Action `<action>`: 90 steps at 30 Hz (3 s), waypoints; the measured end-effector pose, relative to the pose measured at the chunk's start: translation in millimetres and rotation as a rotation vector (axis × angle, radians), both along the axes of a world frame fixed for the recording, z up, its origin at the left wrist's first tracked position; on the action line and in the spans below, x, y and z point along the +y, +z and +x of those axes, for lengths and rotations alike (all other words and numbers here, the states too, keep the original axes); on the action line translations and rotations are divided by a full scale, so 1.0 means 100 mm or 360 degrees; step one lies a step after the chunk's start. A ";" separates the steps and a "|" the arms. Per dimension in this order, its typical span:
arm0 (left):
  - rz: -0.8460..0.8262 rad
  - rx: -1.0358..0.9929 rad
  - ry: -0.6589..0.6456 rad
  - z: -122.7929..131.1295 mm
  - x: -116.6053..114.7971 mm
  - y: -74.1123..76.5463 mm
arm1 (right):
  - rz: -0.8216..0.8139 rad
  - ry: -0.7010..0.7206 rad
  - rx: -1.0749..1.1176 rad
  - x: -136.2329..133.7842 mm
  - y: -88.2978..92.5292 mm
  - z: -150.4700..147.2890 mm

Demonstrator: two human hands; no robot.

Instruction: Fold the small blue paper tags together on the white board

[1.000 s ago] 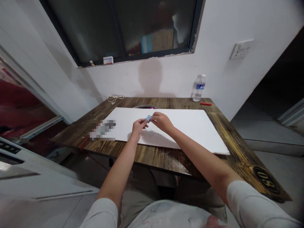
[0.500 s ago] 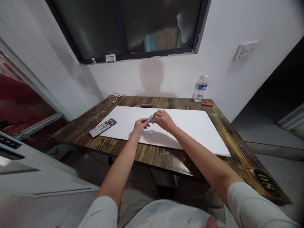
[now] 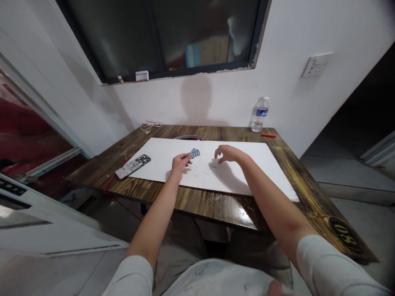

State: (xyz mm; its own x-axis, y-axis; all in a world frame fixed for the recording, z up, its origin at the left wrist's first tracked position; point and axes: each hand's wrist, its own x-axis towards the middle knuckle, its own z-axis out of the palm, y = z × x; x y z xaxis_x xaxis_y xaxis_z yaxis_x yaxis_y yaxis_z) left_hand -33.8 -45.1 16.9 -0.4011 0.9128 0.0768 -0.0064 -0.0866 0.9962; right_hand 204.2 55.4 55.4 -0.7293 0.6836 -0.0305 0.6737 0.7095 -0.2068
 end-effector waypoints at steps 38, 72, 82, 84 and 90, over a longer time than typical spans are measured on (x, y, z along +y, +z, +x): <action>-0.0013 0.0056 -0.0004 0.01 0.00 0.00 | -0.0390 -0.0032 -0.0115 -0.02 -0.11 0.12; -0.0093 0.0019 0.0040 0.02 0.00 -0.01 | 0.0254 -0.0099 0.1069 -0.48 0.11 -0.48; 0.0000 0.0115 -0.0132 0.07 -0.04 0.02 | 0.0221 -0.0260 0.1073 -0.66 -0.20 -0.77; 0.0021 0.0094 -0.0122 0.06 -0.04 0.02 | 0.0182 -0.0210 0.1146 -0.65 -0.23 -0.79; 0.0055 0.0064 -0.0063 0.02 -0.02 0.03 | 0.0120 -0.0028 0.1182 -0.63 -0.25 -0.83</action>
